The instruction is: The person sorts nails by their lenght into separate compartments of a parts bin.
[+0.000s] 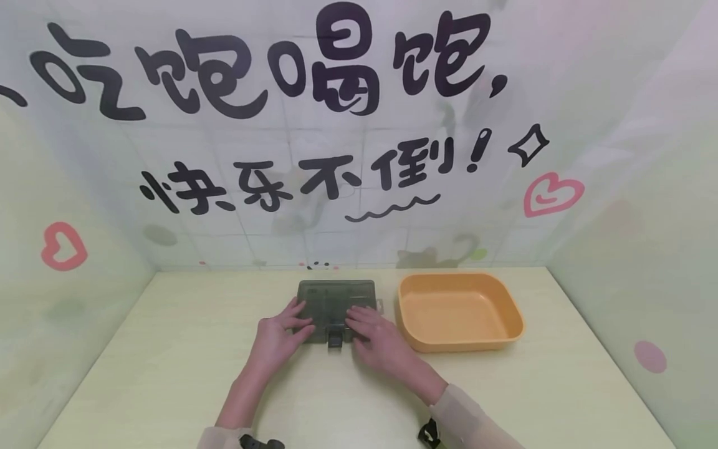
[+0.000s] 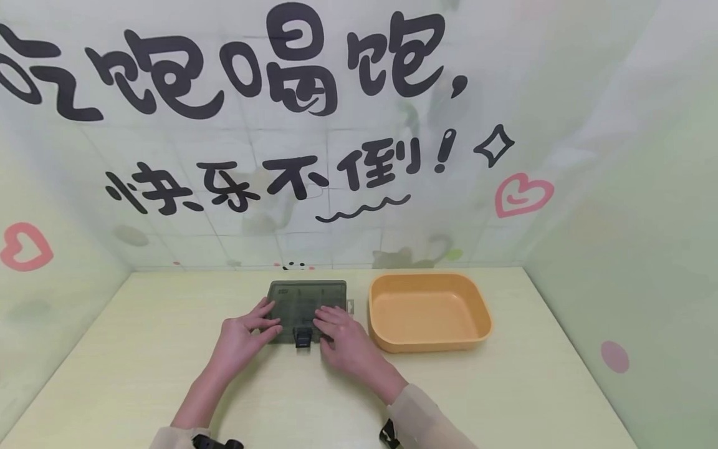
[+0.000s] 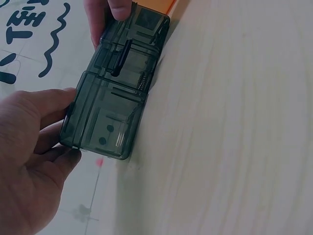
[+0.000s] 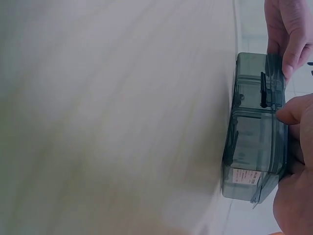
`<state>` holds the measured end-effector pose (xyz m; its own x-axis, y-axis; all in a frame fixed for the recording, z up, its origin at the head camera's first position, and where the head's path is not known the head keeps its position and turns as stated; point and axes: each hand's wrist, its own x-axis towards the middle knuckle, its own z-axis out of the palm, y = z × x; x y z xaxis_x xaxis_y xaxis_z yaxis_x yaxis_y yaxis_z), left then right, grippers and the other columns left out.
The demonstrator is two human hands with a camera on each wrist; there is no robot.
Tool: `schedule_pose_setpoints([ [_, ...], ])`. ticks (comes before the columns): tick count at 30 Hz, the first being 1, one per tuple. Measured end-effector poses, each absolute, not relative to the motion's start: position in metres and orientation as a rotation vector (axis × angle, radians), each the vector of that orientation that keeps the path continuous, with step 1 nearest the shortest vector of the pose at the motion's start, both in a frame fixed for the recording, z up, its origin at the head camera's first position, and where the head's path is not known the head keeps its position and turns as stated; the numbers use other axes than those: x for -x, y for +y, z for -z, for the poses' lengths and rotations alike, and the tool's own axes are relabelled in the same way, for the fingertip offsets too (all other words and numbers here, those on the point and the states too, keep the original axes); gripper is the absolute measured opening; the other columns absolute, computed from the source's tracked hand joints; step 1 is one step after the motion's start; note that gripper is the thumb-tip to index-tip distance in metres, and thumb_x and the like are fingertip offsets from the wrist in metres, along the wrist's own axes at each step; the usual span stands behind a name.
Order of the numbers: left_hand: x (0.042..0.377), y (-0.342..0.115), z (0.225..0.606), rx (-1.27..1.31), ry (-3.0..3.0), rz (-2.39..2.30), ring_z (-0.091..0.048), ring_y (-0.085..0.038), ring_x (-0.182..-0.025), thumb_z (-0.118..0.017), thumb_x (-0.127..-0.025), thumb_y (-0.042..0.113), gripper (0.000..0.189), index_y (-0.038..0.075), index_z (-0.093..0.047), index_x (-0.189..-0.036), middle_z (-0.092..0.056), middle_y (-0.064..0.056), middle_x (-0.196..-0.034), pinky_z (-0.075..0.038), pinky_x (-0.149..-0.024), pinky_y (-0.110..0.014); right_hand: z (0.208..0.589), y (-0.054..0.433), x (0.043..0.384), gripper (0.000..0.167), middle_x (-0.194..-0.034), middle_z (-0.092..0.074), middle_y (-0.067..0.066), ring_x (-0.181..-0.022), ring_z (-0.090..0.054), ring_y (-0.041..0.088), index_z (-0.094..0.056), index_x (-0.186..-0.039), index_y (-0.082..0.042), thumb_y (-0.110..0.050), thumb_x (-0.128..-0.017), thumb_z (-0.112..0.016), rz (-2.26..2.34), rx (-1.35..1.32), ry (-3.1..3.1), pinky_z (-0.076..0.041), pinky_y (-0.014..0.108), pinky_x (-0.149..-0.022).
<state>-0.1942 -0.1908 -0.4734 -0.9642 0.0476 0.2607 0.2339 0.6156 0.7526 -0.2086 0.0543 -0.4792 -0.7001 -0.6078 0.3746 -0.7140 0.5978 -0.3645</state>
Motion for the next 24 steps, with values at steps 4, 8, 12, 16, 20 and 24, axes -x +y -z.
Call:
schedule_pose_setpoints([
  [4, 0.194, -0.189, 0.475, 0.203, -2.638, 1.313, -0.046, -0.035, -0.139, -0.082, -0.088, 0.009, 0.014, -0.001, -0.08, -0.098, -0.059, -0.017, -0.139, -0.05, -0.102, -0.048, 0.48, 0.055, 0.207, 0.041, -0.143, -0.059, 0.018, -0.136, -0.053, 0.034, -0.067, -0.131, 0.002, -0.008, -0.092, -0.075, -0.754, -1.082, -2.624, -0.038, 0.048, -0.116],
  [8, 0.195, -0.187, 0.475, 0.187, -2.621, 1.345, -0.044, -0.035, -0.14, -0.082, -0.087, 0.008, 0.01, -0.001, -0.08, -0.092, -0.064, -0.015, -0.133, -0.053, -0.097, -0.048, 0.481, 0.054, 0.208, 0.046, -0.144, -0.058, 0.017, -0.137, -0.052, 0.034, -0.066, -0.132, 0.001, -0.009, -0.089, -0.078, -0.798, -1.076, -2.618, -0.036, 0.049, -0.117],
  [12, 0.196, -0.187, 0.474, 0.202, -2.591, 1.346, -0.045, -0.035, -0.14, -0.083, -0.086, 0.006, 0.007, 0.0, -0.08, -0.088, -0.068, -0.015, -0.126, -0.054, -0.097, -0.049, 0.484, 0.051, 0.212, 0.052, -0.145, -0.058, 0.014, -0.138, -0.051, 0.032, -0.066, -0.133, -0.001, -0.013, -0.086, -0.083, -0.818, -1.059, -2.633, -0.033, 0.048, -0.119],
  [16, 0.195, -0.188, 0.476, 0.182, -2.581, 1.409, -0.044, -0.033, -0.142, -0.083, -0.086, 0.007, 0.007, 0.0, -0.08, -0.088, -0.068, -0.014, -0.127, -0.052, -0.099, -0.047, 0.487, 0.05, 0.215, 0.058, -0.146, -0.058, 0.01, -0.138, -0.05, 0.029, -0.067, -0.134, -0.005, -0.021, -0.082, -0.088, -0.815, -1.05, -2.663, -0.033, 0.047, -0.119],
  [20, 0.195, -0.189, 0.48, 0.128, -2.567, 1.481, -0.04, -0.032, -0.144, -0.081, -0.088, 0.007, 0.006, 0.002, -0.08, -0.09, -0.066, -0.013, -0.13, -0.051, -0.1, -0.046, 0.49, 0.049, 0.217, 0.063, -0.147, -0.057, 0.009, -0.139, -0.05, 0.028, -0.067, -0.134, -0.007, -0.027, -0.08, -0.09, -0.805, -1.066, -2.653, -0.032, 0.047, -0.12],
  [24, 0.194, -0.189, 0.483, 0.119, -2.55, 1.489, -0.039, -0.033, -0.145, -0.08, -0.089, 0.007, 0.006, 0.002, -0.08, -0.092, -0.066, -0.013, -0.131, -0.051, -0.101, -0.047, 0.494, 0.045, 0.218, 0.064, -0.145, -0.059, 0.008, -0.137, -0.052, 0.028, -0.069, -0.132, -0.007, -0.03, -0.076, -0.092, -0.797, -1.053, -2.595, -0.034, 0.047, -0.119],
])
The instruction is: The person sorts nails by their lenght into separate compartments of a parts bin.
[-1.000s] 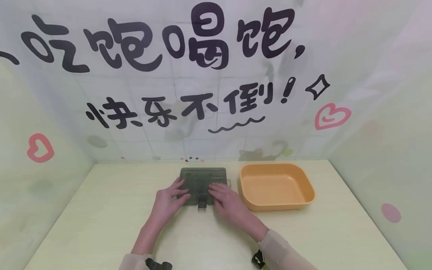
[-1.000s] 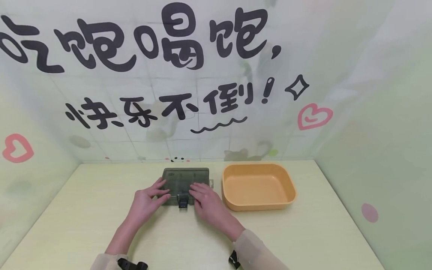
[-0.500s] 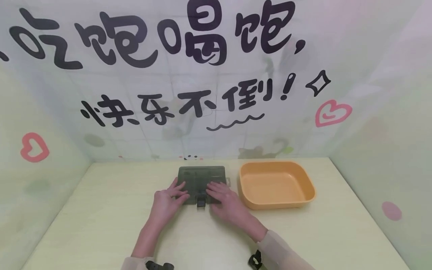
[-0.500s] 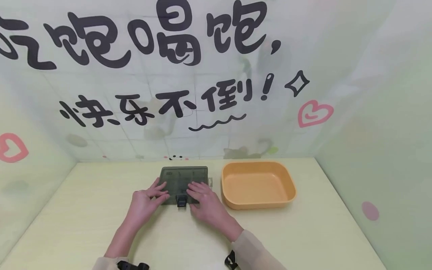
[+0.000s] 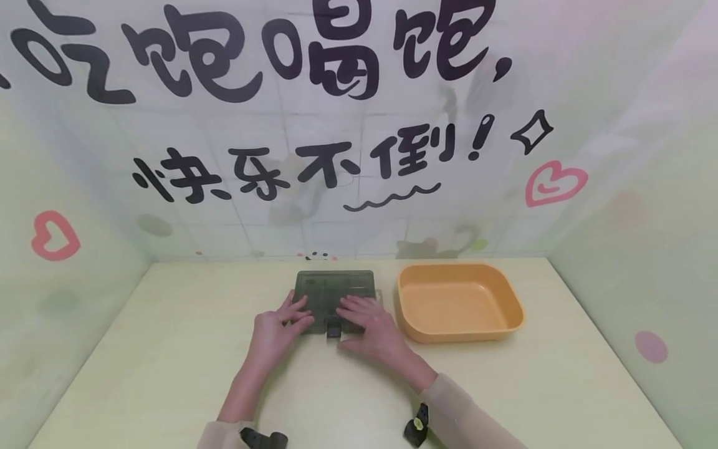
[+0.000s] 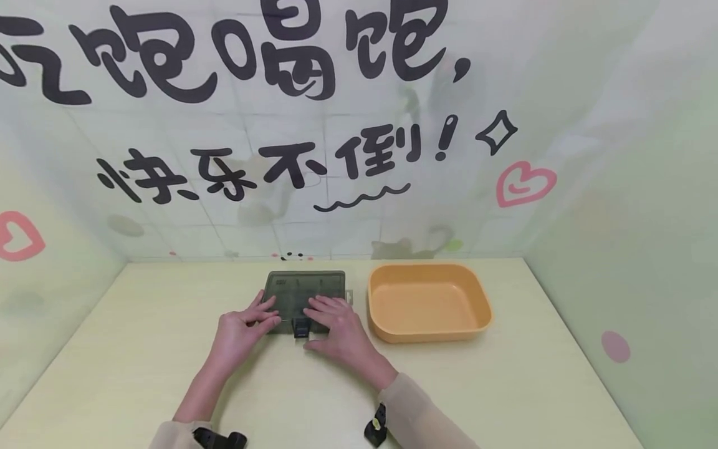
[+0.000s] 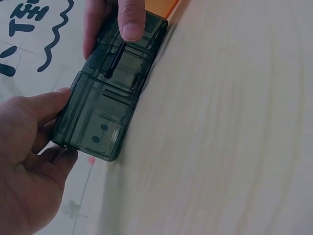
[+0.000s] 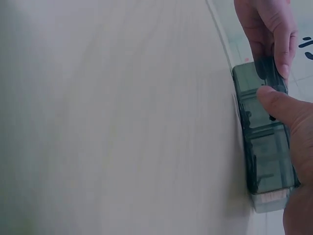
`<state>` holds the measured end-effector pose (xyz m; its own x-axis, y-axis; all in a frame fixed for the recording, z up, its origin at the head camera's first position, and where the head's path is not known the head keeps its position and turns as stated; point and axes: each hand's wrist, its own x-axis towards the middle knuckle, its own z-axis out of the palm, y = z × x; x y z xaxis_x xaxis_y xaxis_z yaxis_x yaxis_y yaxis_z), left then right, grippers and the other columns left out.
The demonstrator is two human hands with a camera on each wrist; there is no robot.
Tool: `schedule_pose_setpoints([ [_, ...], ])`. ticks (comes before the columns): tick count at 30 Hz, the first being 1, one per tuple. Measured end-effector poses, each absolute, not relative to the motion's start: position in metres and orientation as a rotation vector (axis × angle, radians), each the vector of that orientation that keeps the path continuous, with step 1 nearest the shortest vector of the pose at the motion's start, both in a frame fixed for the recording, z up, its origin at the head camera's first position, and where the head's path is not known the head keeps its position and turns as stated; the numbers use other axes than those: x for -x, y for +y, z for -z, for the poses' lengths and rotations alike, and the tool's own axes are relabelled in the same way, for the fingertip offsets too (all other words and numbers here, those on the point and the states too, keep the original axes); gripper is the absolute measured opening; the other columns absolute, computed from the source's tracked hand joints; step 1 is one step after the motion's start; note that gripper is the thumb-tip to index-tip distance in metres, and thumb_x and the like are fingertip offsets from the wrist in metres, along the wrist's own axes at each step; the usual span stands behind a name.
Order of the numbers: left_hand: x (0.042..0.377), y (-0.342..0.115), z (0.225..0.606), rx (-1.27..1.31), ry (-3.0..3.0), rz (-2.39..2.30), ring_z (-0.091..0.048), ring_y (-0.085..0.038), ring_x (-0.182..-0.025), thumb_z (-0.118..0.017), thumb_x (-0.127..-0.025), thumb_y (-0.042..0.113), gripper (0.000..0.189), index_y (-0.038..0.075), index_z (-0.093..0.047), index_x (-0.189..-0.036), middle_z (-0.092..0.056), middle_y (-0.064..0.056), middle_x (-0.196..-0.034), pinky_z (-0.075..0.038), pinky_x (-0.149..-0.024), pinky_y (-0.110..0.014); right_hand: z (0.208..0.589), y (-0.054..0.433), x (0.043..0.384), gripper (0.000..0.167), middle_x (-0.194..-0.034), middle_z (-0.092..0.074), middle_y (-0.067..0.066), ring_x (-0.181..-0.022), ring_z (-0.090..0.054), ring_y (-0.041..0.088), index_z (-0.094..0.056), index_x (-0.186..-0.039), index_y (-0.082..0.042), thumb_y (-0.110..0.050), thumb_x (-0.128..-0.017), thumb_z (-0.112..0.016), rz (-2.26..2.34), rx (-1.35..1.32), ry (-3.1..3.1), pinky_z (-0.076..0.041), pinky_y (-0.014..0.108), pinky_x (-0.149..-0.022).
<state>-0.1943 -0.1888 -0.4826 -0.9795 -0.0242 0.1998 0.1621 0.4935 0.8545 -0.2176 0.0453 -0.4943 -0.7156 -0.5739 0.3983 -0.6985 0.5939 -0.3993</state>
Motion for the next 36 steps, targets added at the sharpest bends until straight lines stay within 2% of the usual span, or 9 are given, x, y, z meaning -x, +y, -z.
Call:
schedule_pose_setpoints([
  [4, 0.195, -0.188, 0.481, 0.135, -2.56, 1.46, -0.04, -0.033, -0.144, -0.08, -0.089, 0.007, 0.009, 0.0, -0.08, -0.096, -0.065, -0.013, -0.132, -0.045, -0.106, -0.048, 0.497, 0.042, 0.219, 0.063, -0.141, -0.062, 0.007, -0.135, -0.054, 0.027, -0.071, -0.128, -0.008, -0.029, -0.073, -0.094, -0.824, -1.024, -2.54, -0.039, 0.047, -0.116],
  [9, 0.193, -0.187, 0.481, 0.138, -2.578, 1.435, -0.039, -0.033, -0.145, -0.079, -0.09, 0.006, 0.012, -0.001, -0.079, -0.099, -0.064, -0.014, -0.132, -0.039, -0.111, -0.051, 0.501, 0.04, 0.218, 0.062, -0.14, -0.063, 0.007, -0.134, -0.055, 0.026, -0.072, -0.128, -0.008, -0.029, -0.073, -0.094, -0.841, -1.019, -2.509, -0.039, 0.046, -0.116],
  [18, 0.194, -0.186, 0.482, 0.185, -2.597, 1.396, -0.039, -0.034, -0.145, -0.08, -0.09, 0.007, 0.017, 0.0, -0.079, -0.105, -0.066, -0.014, -0.13, -0.046, -0.105, -0.048, 0.506, 0.041, 0.218, 0.06, -0.138, -0.064, 0.008, -0.132, -0.057, 0.026, -0.073, -0.124, -0.006, -0.028, -0.073, -0.094, -0.898, -0.995, -2.446, -0.039, 0.047, -0.116],
  [30, 0.193, -0.187, 0.475, 0.143, -2.633, 1.423, -0.034, -0.033, -0.148, -0.08, -0.09, 0.009, 0.02, 0.001, -0.078, -0.108, -0.064, -0.012, -0.133, -0.042, -0.108, -0.05, 0.504, 0.036, 0.219, 0.045, -0.135, -0.066, 0.01, -0.13, -0.06, 0.027, -0.073, -0.123, -0.005, -0.024, -0.084, -0.086, -0.907, -1.003, -2.389, -0.041, 0.049, -0.114],
  [36, 0.193, -0.187, 0.475, 0.136, -2.633, 1.444, -0.033, -0.033, -0.148, -0.081, -0.089, 0.009, 0.022, 0.001, -0.078, -0.109, -0.063, -0.012, -0.134, -0.042, -0.108, -0.049, 0.506, 0.034, 0.219, 0.041, -0.131, -0.068, 0.012, -0.126, -0.062, 0.028, -0.075, -0.118, -0.004, -0.021, -0.083, -0.086, -0.932, -0.968, -2.353, -0.044, 0.052, -0.111],
])
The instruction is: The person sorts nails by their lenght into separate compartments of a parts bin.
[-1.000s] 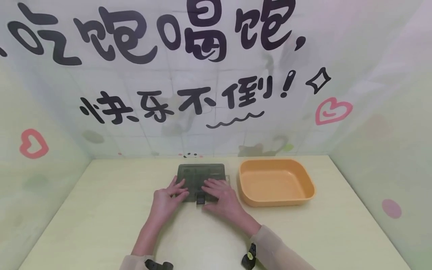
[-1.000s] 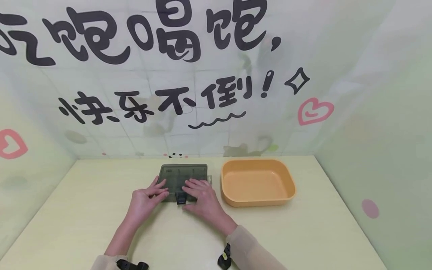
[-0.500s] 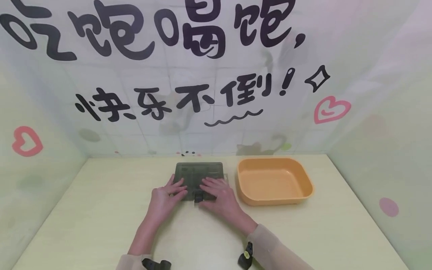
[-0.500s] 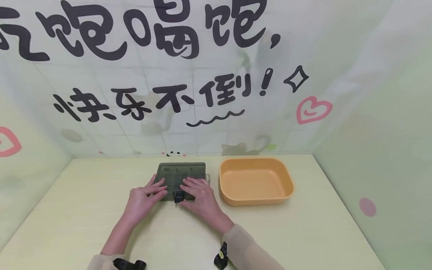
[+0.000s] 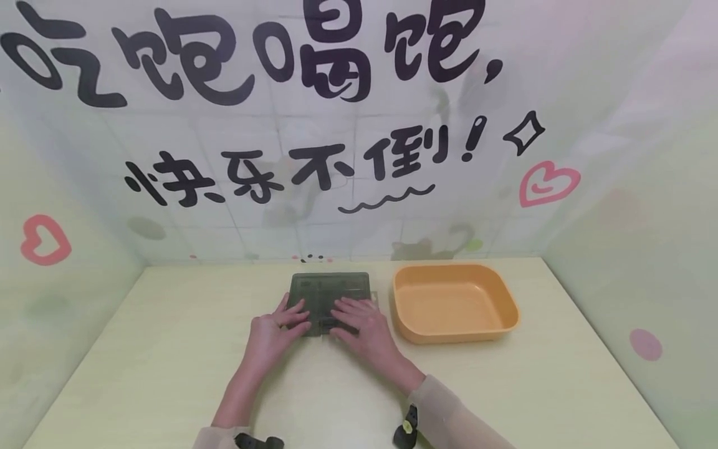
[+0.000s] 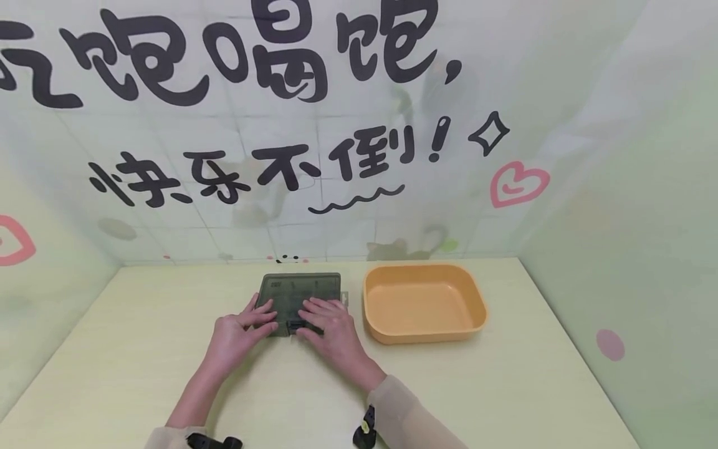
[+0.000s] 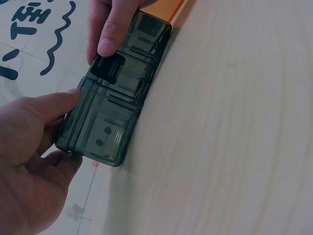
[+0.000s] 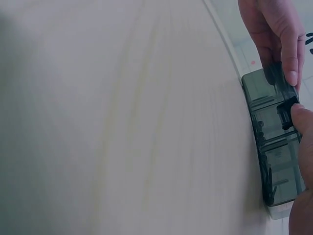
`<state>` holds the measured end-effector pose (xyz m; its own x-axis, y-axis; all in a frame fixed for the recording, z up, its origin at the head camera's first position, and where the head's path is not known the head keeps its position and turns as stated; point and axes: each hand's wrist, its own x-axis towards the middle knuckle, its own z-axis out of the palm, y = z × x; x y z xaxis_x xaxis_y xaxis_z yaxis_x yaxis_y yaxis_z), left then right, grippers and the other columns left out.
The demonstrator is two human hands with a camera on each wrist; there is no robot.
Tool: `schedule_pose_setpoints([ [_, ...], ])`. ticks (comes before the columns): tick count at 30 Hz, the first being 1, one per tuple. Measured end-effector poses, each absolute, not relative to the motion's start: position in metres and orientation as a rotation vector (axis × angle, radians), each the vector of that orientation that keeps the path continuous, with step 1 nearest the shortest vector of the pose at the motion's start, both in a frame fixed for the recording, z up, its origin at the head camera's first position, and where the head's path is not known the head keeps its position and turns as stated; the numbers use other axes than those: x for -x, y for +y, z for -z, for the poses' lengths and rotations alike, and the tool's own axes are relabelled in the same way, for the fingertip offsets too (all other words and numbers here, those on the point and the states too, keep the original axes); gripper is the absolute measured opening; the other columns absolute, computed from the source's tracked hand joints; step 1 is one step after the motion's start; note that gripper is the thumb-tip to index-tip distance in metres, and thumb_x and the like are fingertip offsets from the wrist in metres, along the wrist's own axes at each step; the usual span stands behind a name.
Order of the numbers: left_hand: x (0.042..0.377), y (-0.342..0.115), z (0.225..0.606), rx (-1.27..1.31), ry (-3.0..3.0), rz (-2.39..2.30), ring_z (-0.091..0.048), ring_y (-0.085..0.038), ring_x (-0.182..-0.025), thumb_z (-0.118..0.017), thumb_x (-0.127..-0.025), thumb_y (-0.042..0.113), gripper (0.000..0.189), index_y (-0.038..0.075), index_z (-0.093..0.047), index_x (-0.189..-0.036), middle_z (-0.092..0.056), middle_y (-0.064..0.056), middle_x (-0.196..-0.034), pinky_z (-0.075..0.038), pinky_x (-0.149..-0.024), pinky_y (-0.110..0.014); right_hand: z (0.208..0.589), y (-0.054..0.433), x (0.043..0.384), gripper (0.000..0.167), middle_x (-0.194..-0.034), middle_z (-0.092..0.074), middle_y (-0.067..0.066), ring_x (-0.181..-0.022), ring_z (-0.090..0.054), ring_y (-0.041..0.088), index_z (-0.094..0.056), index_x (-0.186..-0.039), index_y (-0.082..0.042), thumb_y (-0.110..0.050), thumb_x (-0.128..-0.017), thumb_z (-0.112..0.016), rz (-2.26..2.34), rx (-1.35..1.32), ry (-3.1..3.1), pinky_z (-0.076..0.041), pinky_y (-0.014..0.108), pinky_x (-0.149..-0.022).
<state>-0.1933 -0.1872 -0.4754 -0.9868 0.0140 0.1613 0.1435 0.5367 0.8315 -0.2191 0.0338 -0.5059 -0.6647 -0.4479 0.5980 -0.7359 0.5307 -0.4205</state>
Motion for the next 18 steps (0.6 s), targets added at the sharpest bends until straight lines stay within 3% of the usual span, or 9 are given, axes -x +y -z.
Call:
schedule_pose_setpoints([
  [18, 0.1914, -0.1873, 0.4805, 0.144, -2.607, 1.442, -0.035, -0.033, -0.147, -0.083, -0.085, 0.003, 0.027, -0.001, -0.077, -0.111, -0.063, -0.012, -0.135, -0.043, -0.108, -0.049, 0.5109, 0.0282, 0.2208, 0.033, -0.122, -0.072, 0.007, -0.117, -0.068, 0.022, -0.08, -0.108, -0.009, -0.026, -0.08, -0.087, -0.877, -0.9, -2.259, -0.051, 0.041, -0.102],
])
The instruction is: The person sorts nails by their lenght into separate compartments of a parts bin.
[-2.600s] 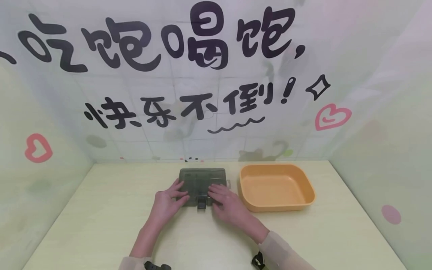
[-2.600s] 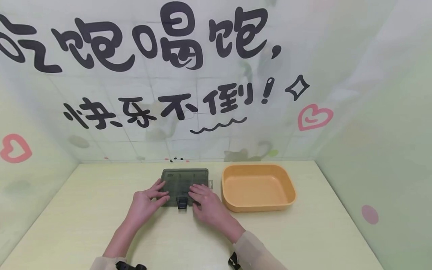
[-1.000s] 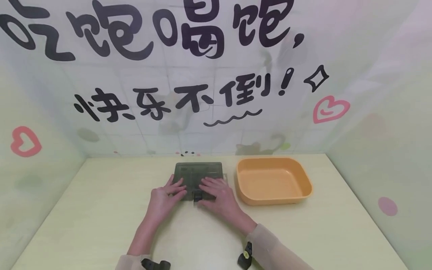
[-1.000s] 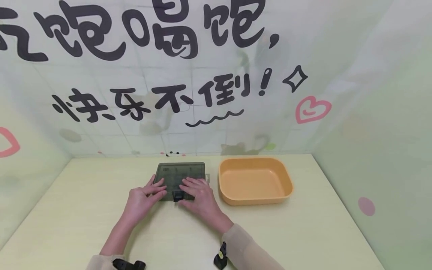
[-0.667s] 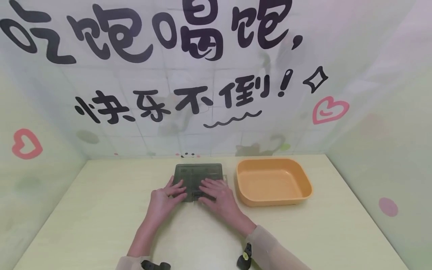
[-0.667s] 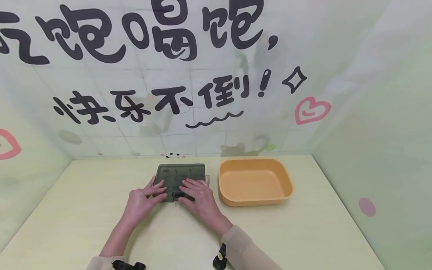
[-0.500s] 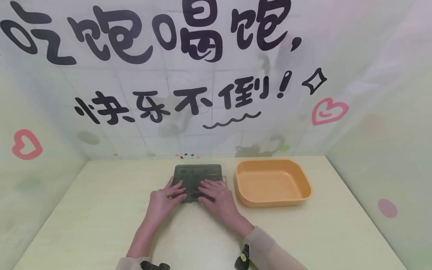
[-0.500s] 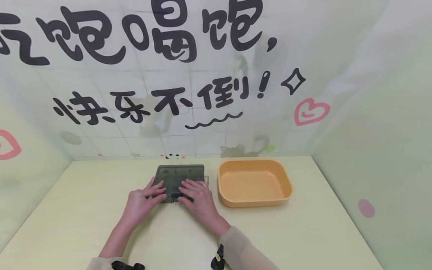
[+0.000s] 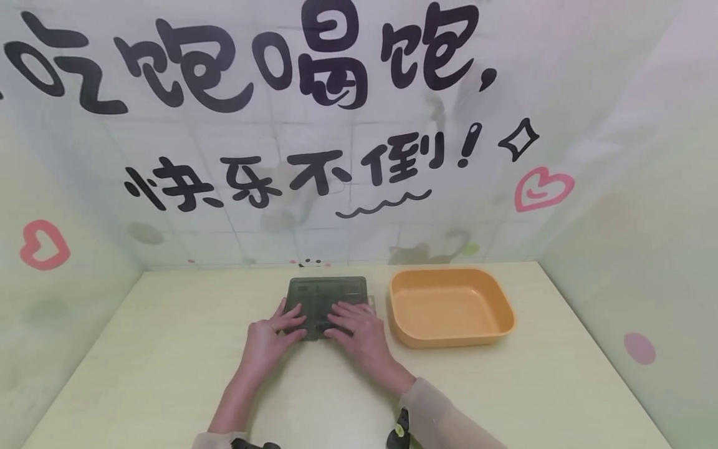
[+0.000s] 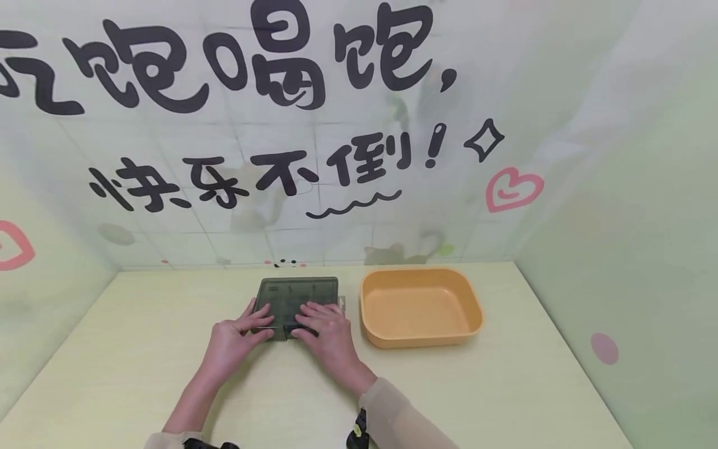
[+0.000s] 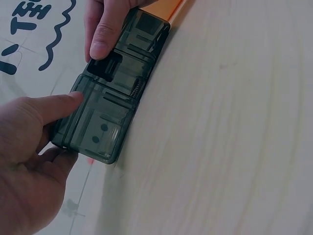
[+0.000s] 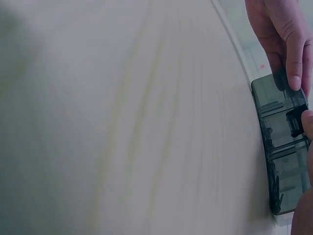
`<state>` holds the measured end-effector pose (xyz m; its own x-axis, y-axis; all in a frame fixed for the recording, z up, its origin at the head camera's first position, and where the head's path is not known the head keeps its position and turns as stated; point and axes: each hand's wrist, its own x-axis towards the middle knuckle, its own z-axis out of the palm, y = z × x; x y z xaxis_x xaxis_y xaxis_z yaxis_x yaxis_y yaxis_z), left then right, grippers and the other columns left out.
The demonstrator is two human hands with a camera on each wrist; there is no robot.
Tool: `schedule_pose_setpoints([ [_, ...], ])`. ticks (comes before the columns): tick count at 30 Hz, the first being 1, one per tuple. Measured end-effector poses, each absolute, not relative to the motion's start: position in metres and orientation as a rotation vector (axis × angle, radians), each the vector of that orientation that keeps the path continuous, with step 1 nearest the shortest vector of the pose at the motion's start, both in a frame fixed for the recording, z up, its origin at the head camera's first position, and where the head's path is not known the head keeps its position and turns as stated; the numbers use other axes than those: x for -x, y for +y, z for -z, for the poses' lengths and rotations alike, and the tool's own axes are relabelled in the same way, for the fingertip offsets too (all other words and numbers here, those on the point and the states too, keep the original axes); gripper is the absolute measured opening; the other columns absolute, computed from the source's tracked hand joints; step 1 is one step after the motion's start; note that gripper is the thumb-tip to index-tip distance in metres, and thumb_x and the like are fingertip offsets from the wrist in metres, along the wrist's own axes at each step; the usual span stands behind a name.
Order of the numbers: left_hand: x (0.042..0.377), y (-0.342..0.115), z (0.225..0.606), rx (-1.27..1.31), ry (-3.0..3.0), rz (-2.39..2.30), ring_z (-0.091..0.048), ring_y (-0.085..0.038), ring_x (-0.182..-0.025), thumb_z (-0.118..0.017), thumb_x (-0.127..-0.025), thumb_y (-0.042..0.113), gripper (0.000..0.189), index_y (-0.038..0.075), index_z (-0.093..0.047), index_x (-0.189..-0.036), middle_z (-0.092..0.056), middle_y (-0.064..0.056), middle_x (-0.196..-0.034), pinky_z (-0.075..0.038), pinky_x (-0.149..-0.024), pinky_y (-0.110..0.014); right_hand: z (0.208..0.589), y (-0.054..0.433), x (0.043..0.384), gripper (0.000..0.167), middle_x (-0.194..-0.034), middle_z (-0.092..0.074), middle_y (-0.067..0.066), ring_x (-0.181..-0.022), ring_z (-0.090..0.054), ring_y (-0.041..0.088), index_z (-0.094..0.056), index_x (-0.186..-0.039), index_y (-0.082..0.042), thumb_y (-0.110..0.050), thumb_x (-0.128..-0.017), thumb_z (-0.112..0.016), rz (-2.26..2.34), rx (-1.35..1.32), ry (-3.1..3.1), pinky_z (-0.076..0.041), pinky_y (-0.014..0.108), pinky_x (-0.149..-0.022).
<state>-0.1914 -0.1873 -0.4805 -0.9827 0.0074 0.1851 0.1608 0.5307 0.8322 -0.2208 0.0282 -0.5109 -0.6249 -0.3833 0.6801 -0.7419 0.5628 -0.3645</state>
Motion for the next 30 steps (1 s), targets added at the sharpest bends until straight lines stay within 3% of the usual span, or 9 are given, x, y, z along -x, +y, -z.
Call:
schedule_pose_setpoints([
  [10, 0.1902, -0.1844, 0.4832, 0.141, -2.592, 1.44, -0.037, -0.033, -0.146, -0.083, -0.085, 0.003, 0.027, 0.0, -0.077, -0.111, -0.062, -0.012, -0.136, -0.04, -0.109, -0.047, 0.5186, 0.0296, 0.2211, 0.031, -0.121, -0.073, 0.006, -0.116, -0.069, 0.021, -0.08, -0.108, -0.01, -0.028, -0.082, -0.084, -0.872, -0.892, -2.232, -0.051, 0.039, -0.101],
  [18, 0.1882, -0.1856, 0.4845, 0.14, -2.559, 1.473, -0.036, -0.033, -0.146, -0.082, -0.086, 0.002, 0.027, -0.001, -0.076, -0.112, -0.061, -0.012, -0.137, -0.044, -0.106, -0.046, 0.5176, 0.0268, 0.2252, 0.028, -0.116, -0.075, 0.006, -0.111, -0.071, 0.021, -0.081, -0.103, -0.011, -0.026, -0.08, -0.086, -0.864, -0.912, -2.172, -0.053, 0.037, -0.098],
  [30, 0.1883, -0.1838, 0.4861, 0.133, -2.51, 1.555, -0.035, -0.033, -0.147, -0.08, -0.086, 0.0, 0.026, -0.003, -0.075, -0.112, -0.061, -0.013, -0.138, -0.038, -0.109, -0.042, 0.5172, 0.0253, 0.2274, 0.027, -0.111, -0.076, 0.007, -0.106, -0.073, 0.021, -0.082, -0.097, -0.01, -0.025, -0.077, -0.09, -0.877, -0.889, -2.123, -0.055, 0.037, -0.093],
])
